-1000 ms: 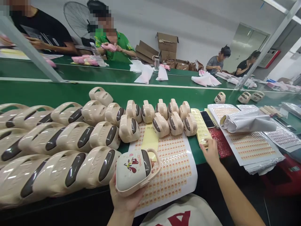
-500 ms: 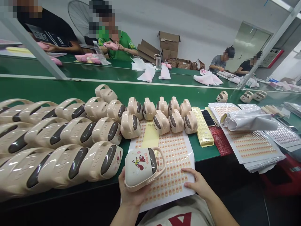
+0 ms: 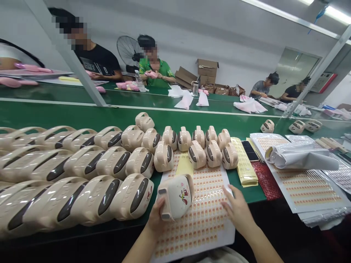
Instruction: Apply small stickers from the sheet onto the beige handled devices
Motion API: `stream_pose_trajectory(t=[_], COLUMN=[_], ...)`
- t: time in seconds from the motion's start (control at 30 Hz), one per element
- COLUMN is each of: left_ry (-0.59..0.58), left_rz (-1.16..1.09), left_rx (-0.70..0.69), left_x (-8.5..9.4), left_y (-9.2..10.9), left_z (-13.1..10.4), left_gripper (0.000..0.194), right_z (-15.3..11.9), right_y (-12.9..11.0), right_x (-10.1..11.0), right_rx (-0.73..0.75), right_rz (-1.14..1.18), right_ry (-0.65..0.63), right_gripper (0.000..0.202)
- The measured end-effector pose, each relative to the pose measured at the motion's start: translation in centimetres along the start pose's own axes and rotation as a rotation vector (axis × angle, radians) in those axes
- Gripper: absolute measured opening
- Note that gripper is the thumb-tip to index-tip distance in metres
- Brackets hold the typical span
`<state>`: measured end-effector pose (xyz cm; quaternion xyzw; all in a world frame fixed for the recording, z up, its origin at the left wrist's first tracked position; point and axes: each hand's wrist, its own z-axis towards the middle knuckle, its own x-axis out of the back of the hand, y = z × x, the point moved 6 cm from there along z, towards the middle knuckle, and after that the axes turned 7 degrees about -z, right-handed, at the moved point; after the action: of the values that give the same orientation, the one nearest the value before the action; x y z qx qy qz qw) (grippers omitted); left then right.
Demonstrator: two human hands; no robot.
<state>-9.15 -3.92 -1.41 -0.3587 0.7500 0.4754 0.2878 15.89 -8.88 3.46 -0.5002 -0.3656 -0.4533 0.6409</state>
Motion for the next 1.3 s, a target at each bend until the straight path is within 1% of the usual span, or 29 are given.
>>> stream_pose_trajectory(t=[0.03,0.07,0.13,0.2,0.3,0.4,0.53,0.63,0.73,0.8,0.87,0.93,1.0,1.07,1.13,1.2,1.23,1.3], left_ry=[-0.016,-0.034,-0.066,-0.118,-0.194,-0.198,-0.193,-0.199,-0.248,-0.29,-0.3,-0.267,-0.217,-0.139,-0.043,0.058,0.101,0.18], left_rz=[0.008,0.017,0.031,0.024,-0.006,-0.013,-0.012,-0.008,-0.002,-0.014,-0.047,-0.091,-0.139,-0.178,-0.197,-0.197,-0.189,-0.166], left_rx=[0.011,0.022,0.041,0.076,0.113,0.09,0.076,0.075,0.086,0.095,0.106,0.094,0.035,-0.048,-0.117,-0.186,-0.215,-0.262], left_x=[-0.1,-0.3,-0.6,-0.9,-1.6,-1.9,-2.1,-1.7,-1.3,-1.4,-1.5,-1.6,-1.5,-0.9,0.1,1.3,1.8,2.8], left_y=[0.0,0.0,-0.1,-0.3,-0.5,-0.3,0.0,0.5,0.8,1.0,1.1,1.4,2.0,2.6,2.9,3.1,3.1,2.9], left_z=[0.2,0.3,0.5,0.6,1.0,1.8,2.4,2.2,1.5,1.2,1.2,1.4,1.6,1.6,1.2,0.3,-0.2,-1.6], left_gripper=[0.036,0.036,0.036,0.033,0.027,0.025,0.025,0.024,0.021,0.017,0.019,0.026,0.028,0.025,0.028,0.034,0.036,0.038], right_z=[1.1,2.1,3.5,4.2,4.5,4.5,5.0,5.7,6.6,7.1,7.5,8.0,8.5,8.9,8.7,7.6,6.5,3.5], right_y=[-1.4,-2.5,-3.7,-3.9,-3.4,-2.8,-2.6,-2.7,-2.7,-2.8,-2.9,-3.0,-3.2,-3.3,-3.2,-3.1,-3.0,-3.0], right_x=[-1.1,-2.2,-4.0,-4.8,-5.0,-5.0,-5.2,-5.5,-5.5,-5.6,-5.6,-5.7,-5.7,-5.7,-5.5,-5.1,-4.7,-3.8], right_rx=[0.083,0.134,0.156,0.143,0.141,0.149,0.147,0.152,0.165,0.174,0.177,0.171,0.179,0.202,0.23,0.257,0.278,0.33], right_rz=[-0.035,-0.071,-0.133,-0.157,-0.174,-0.194,-0.21,-0.213,-0.218,-0.224,-0.229,-0.228,-0.2,-0.156,-0.115,-0.079,-0.059,-0.019], right_ry=[-0.087,-0.179,-0.32,-0.386,-0.434,-0.459,-0.457,-0.448,-0.417,-0.399,-0.381,-0.352,-0.296,-0.242,-0.209,-0.198,-0.192,-0.186], right_gripper=[0.041,0.041,0.042,0.044,0.047,0.049,0.048,0.047,0.045,0.044,0.043,0.042,0.041,0.04,0.039,0.038,0.037,0.035])
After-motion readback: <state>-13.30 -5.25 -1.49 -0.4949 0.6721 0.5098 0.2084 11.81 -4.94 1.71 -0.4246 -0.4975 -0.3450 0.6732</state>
